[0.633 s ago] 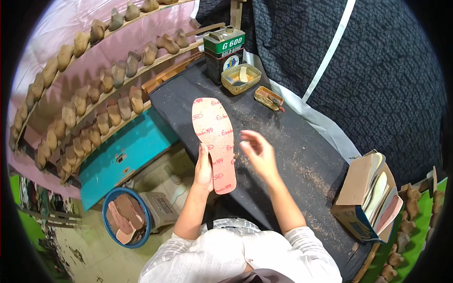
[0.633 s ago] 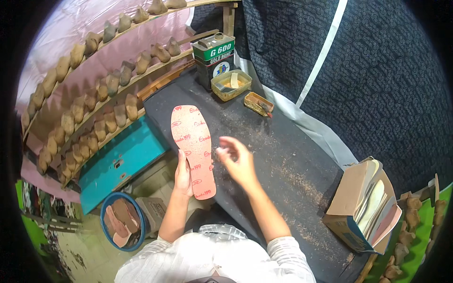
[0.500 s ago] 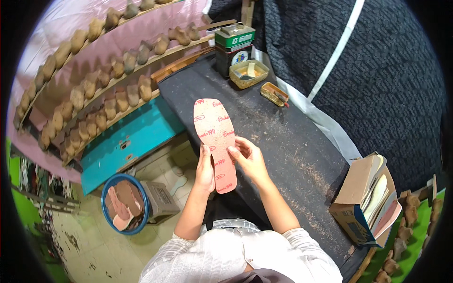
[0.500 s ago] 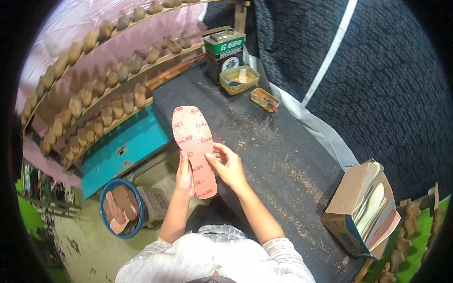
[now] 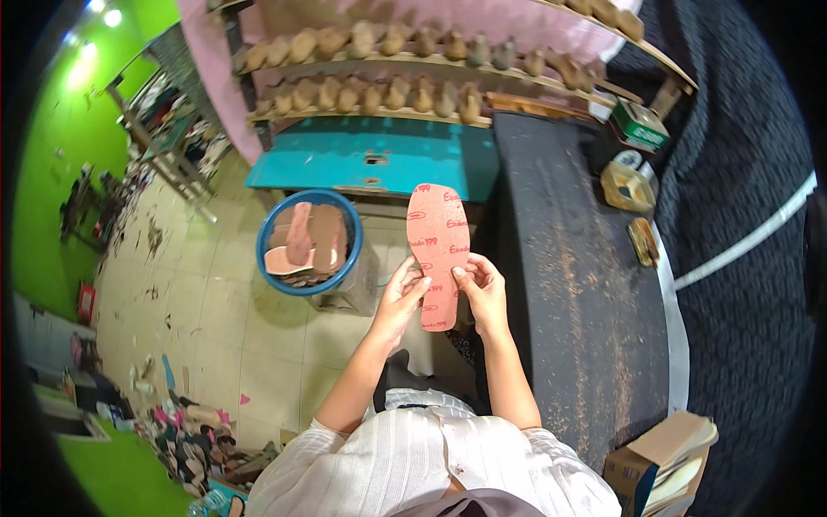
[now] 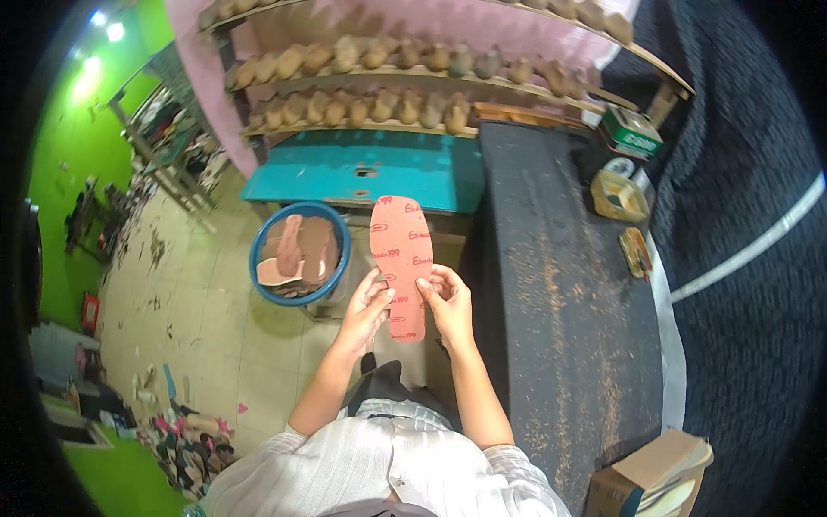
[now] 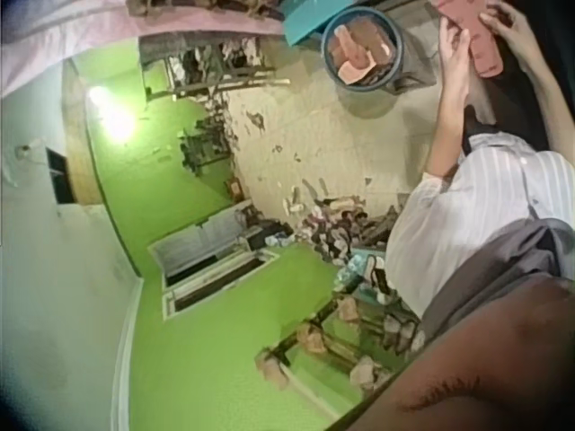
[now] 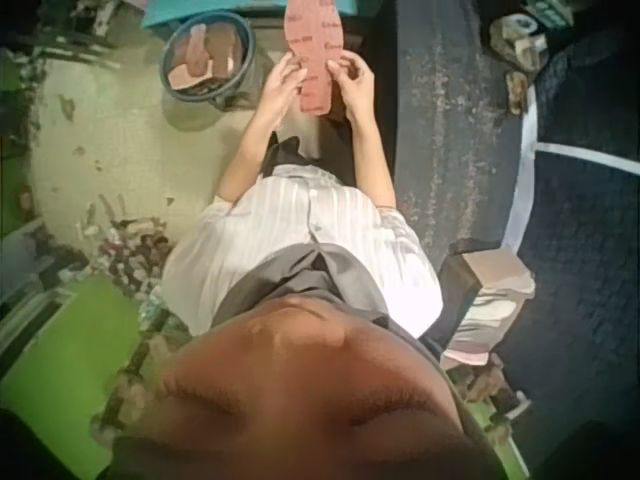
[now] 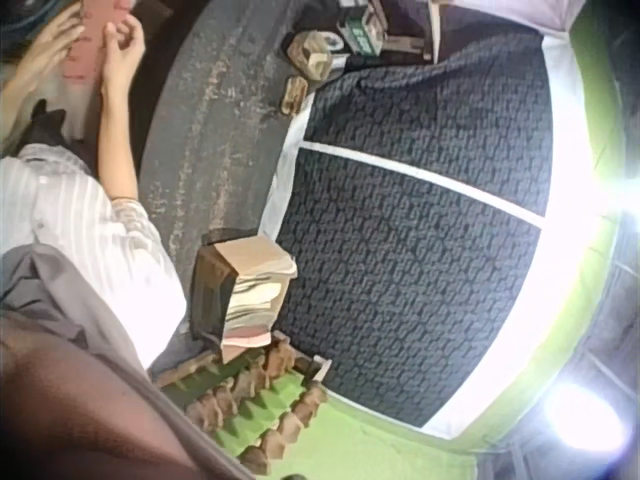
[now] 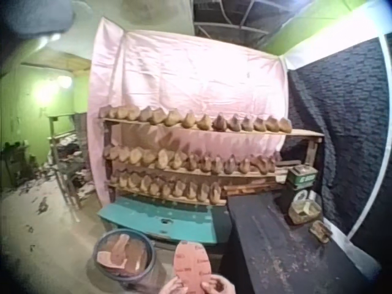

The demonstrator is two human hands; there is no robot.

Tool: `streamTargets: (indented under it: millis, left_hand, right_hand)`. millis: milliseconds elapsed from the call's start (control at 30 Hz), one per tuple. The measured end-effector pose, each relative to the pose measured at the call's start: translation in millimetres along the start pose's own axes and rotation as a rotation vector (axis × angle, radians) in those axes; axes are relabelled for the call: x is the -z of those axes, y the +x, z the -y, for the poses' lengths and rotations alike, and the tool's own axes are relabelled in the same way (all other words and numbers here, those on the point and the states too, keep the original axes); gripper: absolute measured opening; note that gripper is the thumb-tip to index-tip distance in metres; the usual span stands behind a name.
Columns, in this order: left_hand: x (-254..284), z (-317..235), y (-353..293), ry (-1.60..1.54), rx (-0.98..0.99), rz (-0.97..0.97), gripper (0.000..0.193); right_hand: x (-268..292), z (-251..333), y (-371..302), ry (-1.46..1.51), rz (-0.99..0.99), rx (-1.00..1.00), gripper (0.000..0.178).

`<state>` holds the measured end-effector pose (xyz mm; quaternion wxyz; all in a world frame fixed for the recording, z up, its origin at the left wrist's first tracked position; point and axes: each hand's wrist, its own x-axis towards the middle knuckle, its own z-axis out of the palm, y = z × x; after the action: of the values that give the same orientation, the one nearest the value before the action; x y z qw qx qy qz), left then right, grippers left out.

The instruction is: The person takes shoe soles from a box, applies glue to them using a brush, and places the glued soles into a basket.

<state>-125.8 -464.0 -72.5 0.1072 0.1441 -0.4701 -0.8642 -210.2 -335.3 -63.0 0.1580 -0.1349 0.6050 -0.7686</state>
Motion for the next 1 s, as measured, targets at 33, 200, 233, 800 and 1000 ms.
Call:
streamTargets:
  millis: [33,200,233,800,1000]
  left_hand:
    - [10.9,-4.2,-4.0,-0.004,-0.014,-0.023,0.058]
    - [72.7,-26.2,-16.6,0.0,-0.114,-0.212,0.056]
    - [86.4,-32.9,-19.7,0.001,-0.138,-0.217,0.054]
    - [372.9,-117.9,-1.9,0.157,-0.1,-0.512,0.058]
    - [447.7,-107.8,49.5,0.192,-0.054,-0.525,0.059]
  right_hand:
    - [-13.9,-4.7,0.5,0.013,0.028,-0.009,0.027]
    - [-80.7,-37.1,9.0,0.021,0.169,-0.086,0.027]
    - [-94.6,-43.7,9.5,-0.002,0.199,-0.095,0.028]
    - [-350.8,-216.7,37.0,-0.115,0.31,-0.14,0.033]
    - [-391.7,-259.7,65.4,-0.281,0.343,-0.058,0.046]
